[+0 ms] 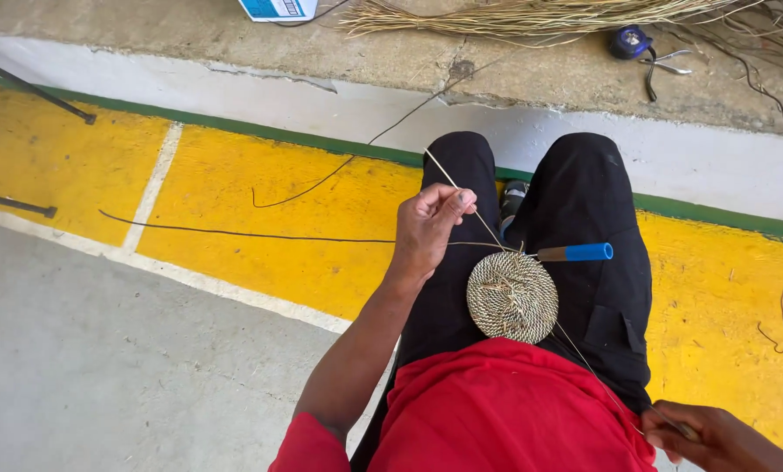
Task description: Weaving a small circular fiber object using thin strands and a small hand tool.
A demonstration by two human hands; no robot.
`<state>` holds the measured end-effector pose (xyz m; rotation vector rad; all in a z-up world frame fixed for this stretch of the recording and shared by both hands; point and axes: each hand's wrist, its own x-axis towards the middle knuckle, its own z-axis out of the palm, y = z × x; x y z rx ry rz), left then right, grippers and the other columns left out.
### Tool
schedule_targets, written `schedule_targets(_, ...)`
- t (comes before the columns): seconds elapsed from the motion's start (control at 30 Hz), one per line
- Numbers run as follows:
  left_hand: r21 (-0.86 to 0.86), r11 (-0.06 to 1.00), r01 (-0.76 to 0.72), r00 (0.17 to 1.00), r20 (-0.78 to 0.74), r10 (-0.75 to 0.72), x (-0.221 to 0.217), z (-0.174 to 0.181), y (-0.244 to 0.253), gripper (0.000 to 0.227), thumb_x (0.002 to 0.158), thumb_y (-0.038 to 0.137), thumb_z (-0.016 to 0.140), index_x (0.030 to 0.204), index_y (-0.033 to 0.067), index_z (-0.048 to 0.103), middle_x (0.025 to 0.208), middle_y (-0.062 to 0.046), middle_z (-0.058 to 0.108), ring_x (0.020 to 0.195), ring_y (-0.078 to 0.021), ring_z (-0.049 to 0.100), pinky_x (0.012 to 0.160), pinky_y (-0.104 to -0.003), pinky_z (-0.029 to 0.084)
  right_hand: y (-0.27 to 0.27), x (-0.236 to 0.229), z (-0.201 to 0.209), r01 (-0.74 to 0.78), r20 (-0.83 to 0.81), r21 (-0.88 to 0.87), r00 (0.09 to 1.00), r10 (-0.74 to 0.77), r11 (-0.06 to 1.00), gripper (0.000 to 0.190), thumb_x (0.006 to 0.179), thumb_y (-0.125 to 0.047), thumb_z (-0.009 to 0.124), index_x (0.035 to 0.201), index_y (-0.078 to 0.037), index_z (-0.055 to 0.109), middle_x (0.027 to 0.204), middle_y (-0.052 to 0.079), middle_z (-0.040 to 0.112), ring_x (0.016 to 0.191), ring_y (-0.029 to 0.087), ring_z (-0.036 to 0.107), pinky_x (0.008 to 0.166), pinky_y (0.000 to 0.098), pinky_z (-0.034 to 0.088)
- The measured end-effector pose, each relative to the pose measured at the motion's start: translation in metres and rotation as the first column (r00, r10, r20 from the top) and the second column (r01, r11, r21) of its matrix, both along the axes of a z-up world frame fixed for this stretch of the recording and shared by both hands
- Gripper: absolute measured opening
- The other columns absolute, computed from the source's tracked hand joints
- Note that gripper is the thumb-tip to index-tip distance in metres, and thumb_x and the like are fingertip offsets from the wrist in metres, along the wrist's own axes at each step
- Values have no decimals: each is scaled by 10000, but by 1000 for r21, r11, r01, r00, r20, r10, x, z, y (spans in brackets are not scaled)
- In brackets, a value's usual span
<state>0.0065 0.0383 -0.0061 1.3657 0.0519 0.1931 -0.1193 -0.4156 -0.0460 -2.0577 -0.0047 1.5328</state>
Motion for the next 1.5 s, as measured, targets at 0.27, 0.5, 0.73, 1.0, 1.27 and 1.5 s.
schedule_targets(0.27, -44, 978, 204, 978, -36, -205, -14, 17, -10, 236, 1003, 238, 685, 1073, 13, 702, 893, -39, 762, 788, -61, 659, 744, -234, 539, -68, 21, -28, 204, 452, 53, 868, -205, 978, 327, 1005, -282, 633, 1268, -92, 676, 1055, 81, 687, 778, 155, 568, 719, 337, 517)
schedule_targets(0.5, 303, 920, 250, 967, -117, -224, -48, 57, -32, 239, 1036, 199, 633, 1143, 1, 712, 784, -29, 658, 702, -50, 569, 618, -245, 473, 89, 74, 104, 114, 631, 534, 605, -485, 837, 441, 1069, -386, 438, 1254, -47, 649, 930, 71, 669, 718, 131, 550, 636, 289, 488)
schedule_targets(0.73, 327, 917, 227, 974, -49, -223, -61, 56, -39, 272, 1070, 231, 572, 1090, 12, 732, 692, 14, 576, 606, -24, 487, 523, -224, 383, 176, 105, 139, -46, 803, 359, 525, -283, 932, 308, 941, -293, 643, 1126, -74, 753, 864, 44, 703, 743, 153, 649, 669, 303, 527)
schedule_targets(1.0, 68, 885, 461, 881, -158, -447, -67, 46, -55, 270, 1040, 208, 574, 907, 27, 725, 638, 67, 526, 576, -9, 456, 510, -216, 365, 178, 96, 119, 189, 320, 755, 729, -605, 628, 342, 991, -184, 608, 1311, -65, 604, 898, 39, 708, 713, 88, 581, 642, 238, 520)
schedule_targets(1.27, 159, 848, 505, 860, -170, -480, -71, 43, -49, 292, 1022, 248, 593, 885, 36, 740, 629, 59, 535, 572, -4, 423, 508, -233, 348, 167, 88, 111, 354, -56, 841, 809, -586, 409, 176, 1037, -141, 551, 1182, -43, 566, 850, 58, 634, 645, 103, 523, 537, 242, 429)
schedule_targets(1.5, 69, 835, 547, 831, -171, -530, -77, 33, -41, 311, 1040, 256, 600, 876, 32, 739, 622, 52, 532, 539, -9, 402, 476, -233, 321, 120, 106, 96, 403, 64, 796, 684, -726, 451, 253, 964, -58, 633, 1213, -41, 595, 839, 80, 635, 573, 120, 523, 406, 247, 369)
